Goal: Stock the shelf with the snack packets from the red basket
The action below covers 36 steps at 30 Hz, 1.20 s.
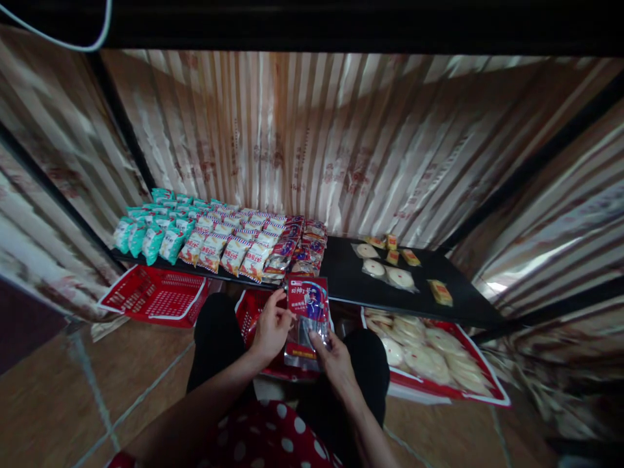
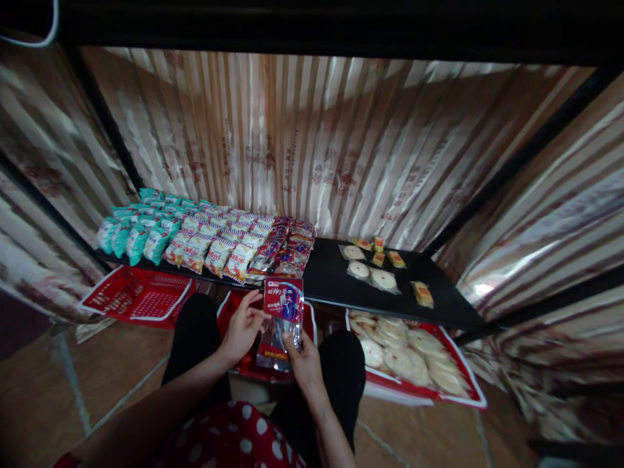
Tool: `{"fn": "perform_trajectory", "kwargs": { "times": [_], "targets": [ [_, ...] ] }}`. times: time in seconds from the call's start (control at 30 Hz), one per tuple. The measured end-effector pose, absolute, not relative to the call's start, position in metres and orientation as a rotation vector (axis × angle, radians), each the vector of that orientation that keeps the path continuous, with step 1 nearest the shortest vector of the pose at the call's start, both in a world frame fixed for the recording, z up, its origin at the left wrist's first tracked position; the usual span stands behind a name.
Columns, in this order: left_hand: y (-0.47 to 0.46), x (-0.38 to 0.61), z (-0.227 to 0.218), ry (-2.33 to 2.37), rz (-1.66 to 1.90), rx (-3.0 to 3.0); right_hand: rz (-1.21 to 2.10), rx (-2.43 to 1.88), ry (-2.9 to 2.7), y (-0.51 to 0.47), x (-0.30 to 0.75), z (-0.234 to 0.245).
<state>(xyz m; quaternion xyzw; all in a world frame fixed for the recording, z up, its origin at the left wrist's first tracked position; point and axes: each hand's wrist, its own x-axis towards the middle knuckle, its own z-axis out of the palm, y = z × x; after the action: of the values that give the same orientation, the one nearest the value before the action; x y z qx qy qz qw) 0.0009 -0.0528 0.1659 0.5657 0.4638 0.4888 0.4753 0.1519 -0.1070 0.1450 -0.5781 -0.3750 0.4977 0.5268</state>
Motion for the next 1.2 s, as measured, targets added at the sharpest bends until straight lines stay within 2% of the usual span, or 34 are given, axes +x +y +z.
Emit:
{"fn": "perform_trajectory", "kwargs": {
  "times": [0.53, 1.0, 1.2],
  "targets": [
    [-0.010, -0.005, 0.166, 1.323, 1.132, 1.846, 0.876, -1.524, -1.201, 0.001, 0.150, 0.188],
    [0.048, -0.009, 0.140, 1.393, 1.037, 2.017, 0.529, -1.805, -1.477, 0.083, 0.128, 0.181],
    [0.053, -0.009, 0.128, 1.405, 1.073, 2.006, 0.514, -1.822, -1.441, 0.087, 0.124, 0.182]
  ]
}}
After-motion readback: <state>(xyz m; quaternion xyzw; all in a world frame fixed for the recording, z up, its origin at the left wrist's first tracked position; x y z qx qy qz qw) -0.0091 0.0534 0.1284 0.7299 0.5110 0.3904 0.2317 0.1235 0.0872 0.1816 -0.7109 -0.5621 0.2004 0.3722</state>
